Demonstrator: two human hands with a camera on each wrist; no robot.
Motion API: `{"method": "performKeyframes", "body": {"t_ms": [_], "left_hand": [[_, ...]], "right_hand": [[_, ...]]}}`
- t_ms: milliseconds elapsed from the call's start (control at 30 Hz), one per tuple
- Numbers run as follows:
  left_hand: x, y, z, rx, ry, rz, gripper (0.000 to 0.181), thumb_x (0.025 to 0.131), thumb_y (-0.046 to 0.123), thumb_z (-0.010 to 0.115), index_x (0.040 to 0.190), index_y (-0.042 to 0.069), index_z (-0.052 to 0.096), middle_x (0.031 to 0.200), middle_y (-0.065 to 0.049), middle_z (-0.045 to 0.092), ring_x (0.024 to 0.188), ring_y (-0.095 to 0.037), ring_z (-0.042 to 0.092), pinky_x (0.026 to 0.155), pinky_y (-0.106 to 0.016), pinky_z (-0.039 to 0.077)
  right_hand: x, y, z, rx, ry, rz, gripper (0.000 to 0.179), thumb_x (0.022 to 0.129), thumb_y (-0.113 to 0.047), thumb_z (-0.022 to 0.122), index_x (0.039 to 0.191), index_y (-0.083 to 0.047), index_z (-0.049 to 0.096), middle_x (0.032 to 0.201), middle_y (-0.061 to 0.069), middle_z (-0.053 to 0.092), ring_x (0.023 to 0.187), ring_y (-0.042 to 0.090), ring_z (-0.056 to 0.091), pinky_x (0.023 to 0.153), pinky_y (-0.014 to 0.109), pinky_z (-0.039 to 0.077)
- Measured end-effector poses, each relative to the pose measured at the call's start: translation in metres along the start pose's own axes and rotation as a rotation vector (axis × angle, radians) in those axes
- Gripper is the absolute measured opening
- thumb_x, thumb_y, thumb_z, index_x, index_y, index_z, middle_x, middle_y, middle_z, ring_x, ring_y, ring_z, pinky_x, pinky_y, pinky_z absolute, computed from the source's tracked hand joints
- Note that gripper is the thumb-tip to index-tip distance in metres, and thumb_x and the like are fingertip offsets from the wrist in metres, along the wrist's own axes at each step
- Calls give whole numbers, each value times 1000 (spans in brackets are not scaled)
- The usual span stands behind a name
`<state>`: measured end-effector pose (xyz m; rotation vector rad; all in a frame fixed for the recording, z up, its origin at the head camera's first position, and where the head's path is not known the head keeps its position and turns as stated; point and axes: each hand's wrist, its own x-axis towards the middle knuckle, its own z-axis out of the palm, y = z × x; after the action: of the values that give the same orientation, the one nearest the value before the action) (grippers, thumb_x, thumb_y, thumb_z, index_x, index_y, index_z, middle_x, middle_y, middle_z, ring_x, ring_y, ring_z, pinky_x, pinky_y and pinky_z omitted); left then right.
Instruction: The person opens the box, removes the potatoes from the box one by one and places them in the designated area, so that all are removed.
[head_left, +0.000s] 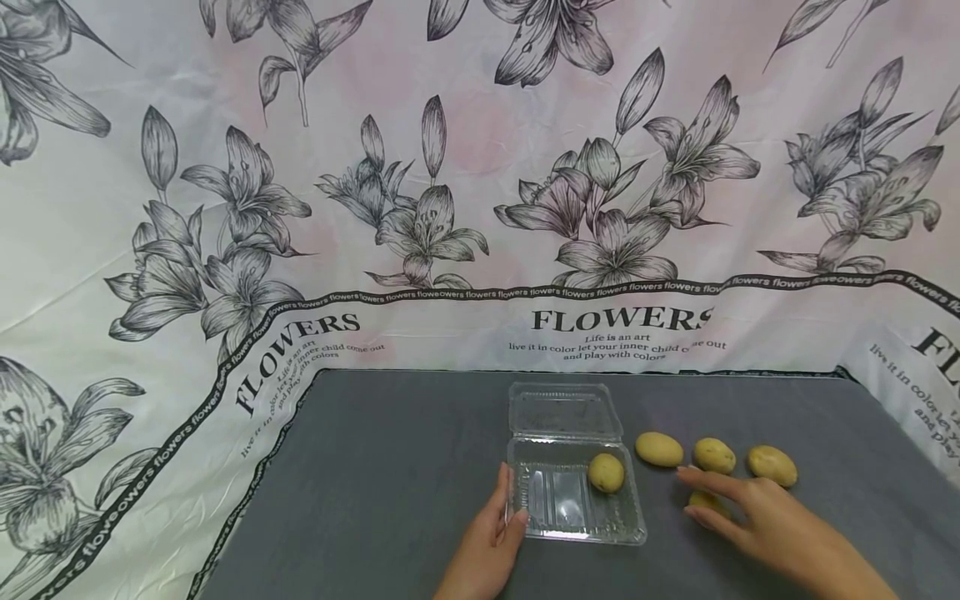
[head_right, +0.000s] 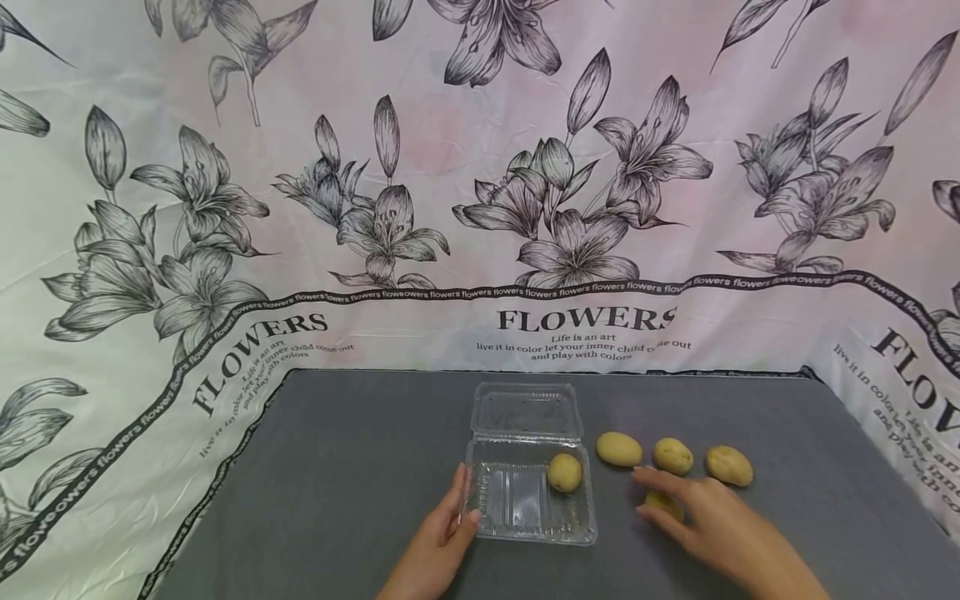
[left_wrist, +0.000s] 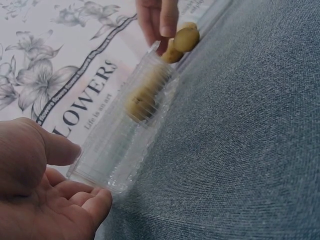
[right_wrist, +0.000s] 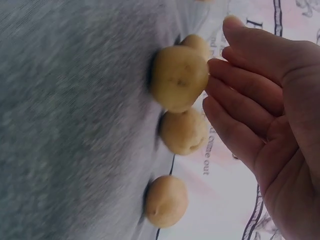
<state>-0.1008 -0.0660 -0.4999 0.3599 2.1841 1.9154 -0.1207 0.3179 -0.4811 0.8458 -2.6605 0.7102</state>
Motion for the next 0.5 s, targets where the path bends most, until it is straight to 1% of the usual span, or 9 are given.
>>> {"method": "performKeyframes", "body": {"t_ms": [67, 100, 200, 233, 300, 367, 400, 433, 500], "left_hand": [[0, 0, 0, 4, 4, -1, 70, 112, 16, 53, 167, -3, 13, 171, -24, 20, 158, -39, 19, 122, -48, 27], [0, 0, 0, 5, 4, 0, 70, 112, 16, 53, 167, -3, 13, 171, -24, 20, 158, -39, 19, 122, -48, 26], [-1, 0, 0, 4, 6, 0, 70, 112, 16, 53, 167, -3, 13, 171, -24, 19, 158, -39, 18, 122, -47, 25], [0, 0, 0, 3, 4, 1, 71, 112, 17, 53, 167, -3, 13, 171, -24, 19, 158, -38, 18, 122, -47, 25], [0, -1, 0, -5, 3, 3, 71, 112, 16, 53, 167, -3, 12, 171, -24, 19, 158, -38, 17, 122, -46, 24], [0, -1, 1, -11, 4, 3, 71, 112, 16, 53, 167, -3, 12, 171, -24, 18, 158, -38, 17, 122, -46, 25], [0, -1, 1, -13, 5, 2, 71, 112, 16, 53, 167, -3, 12, 171, -24, 19, 158, -38, 17, 122, -45, 25], [0, -1, 1, -11, 8, 1, 71, 112, 16, 53, 167, -3, 12, 171, -24, 19, 158, -38, 18, 122, -45, 26], [0, -1, 1, -11, 7, 3, 71, 112, 16, 53, 167, -3, 12, 171, -24, 19, 158, -38, 18, 122, -45, 26]], "right_hand": [[5, -4, 0, 3, 14, -23, 47, 85, -12, 89, 129, -12, 73, 70, -17, 63, 51, -19, 22, 51, 10, 33], [8, -6, 0, 7, 12, -26, 47, 85, -12, 89, 129, -10, 73, 71, -15, 65, 51, -18, 26, 51, 10, 33], [16, -12, 0, 15, -6, -27, 45, 88, -14, 87, 130, -7, 72, 84, -11, 71, 54, -15, 38, 53, 13, 39], [18, -15, 0, 22, -21, -16, 45, 90, -15, 86, 131, -7, 71, 79, -16, 66, 54, -14, 40, 53, 14, 39], [23, -19, 1, 22, -36, 3, 45, 92, -17, 84, 134, -7, 70, 68, -22, 48, 52, -15, 33, 52, 16, 38], [27, -24, 1, 11, -41, 20, 47, 93, -20, 84, 137, -9, 69, 68, -24, 44, 51, -16, 24, 54, 18, 38], [30, -25, 2, -6, -31, 14, 49, 92, -20, 85, 137, -10, 69, 68, -23, 49, 54, -17, 26, 55, 20, 43], [32, -27, 3, -22, -25, 9, 50, 91, -21, 86, 137, -11, 69, 70, -20, 56, 54, -16, 23, 57, 21, 47], [36, -31, 4, -44, -10, -4, 51, 90, -21, 87, 137, -12, 70, 88, -11, 73, 54, -15, 21, 61, 23, 50]]}}
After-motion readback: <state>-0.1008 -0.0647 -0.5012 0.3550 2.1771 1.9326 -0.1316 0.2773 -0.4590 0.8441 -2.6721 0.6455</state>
